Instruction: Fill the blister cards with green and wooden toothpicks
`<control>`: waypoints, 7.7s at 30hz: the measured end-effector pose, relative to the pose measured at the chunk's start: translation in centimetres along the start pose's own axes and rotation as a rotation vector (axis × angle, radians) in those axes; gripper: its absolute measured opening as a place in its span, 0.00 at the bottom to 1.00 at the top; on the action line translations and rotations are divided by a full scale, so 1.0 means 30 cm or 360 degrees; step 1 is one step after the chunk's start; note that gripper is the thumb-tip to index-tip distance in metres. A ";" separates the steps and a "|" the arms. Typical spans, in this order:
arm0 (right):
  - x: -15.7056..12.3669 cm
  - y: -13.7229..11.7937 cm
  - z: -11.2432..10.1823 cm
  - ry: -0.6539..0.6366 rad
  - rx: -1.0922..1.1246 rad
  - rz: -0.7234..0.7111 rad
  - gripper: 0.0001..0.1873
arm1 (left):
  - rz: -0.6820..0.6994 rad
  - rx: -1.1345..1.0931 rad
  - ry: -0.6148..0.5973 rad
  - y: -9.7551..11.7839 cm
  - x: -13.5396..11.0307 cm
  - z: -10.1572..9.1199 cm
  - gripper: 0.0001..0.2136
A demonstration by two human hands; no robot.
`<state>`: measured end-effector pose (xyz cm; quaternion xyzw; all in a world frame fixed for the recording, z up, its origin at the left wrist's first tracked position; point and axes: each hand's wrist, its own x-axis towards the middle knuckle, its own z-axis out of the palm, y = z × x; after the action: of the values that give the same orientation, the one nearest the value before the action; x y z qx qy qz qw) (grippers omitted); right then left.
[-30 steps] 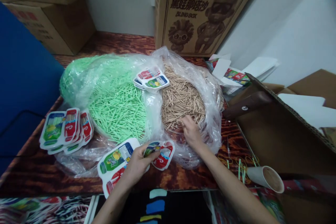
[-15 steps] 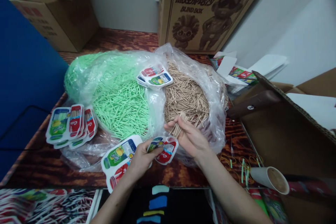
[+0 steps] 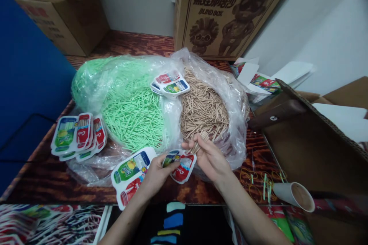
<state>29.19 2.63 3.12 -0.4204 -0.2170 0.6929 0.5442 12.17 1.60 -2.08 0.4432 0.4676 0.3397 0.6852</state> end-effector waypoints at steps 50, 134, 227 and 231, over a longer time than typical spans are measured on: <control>-0.011 0.208 0.041 -0.0135 -0.1205 -0.0065 0.15 | 0.0197 0.1727 0.1517 0.112 0.000 -0.925 0.27; -0.070 0.365 -0.065 -0.0151 -0.1498 -0.0516 0.09 | 0.0820 0.1617 0.0775 -0.061 -0.167 -0.300 0.09; -0.052 0.344 -0.049 -0.0261 -0.1263 -0.0484 0.11 | 0.0561 0.1003 0.0206 0.052 -0.166 -0.325 0.10; -0.056 0.327 -0.040 -0.0250 -0.1262 -0.0481 0.10 | 0.0575 0.0978 0.0179 0.052 -0.153 -0.308 0.10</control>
<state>24.67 -2.21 -4.40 -0.5064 -0.5663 0.4983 0.4178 1.87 0.84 -0.64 0.6847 0.4989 0.3228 0.4221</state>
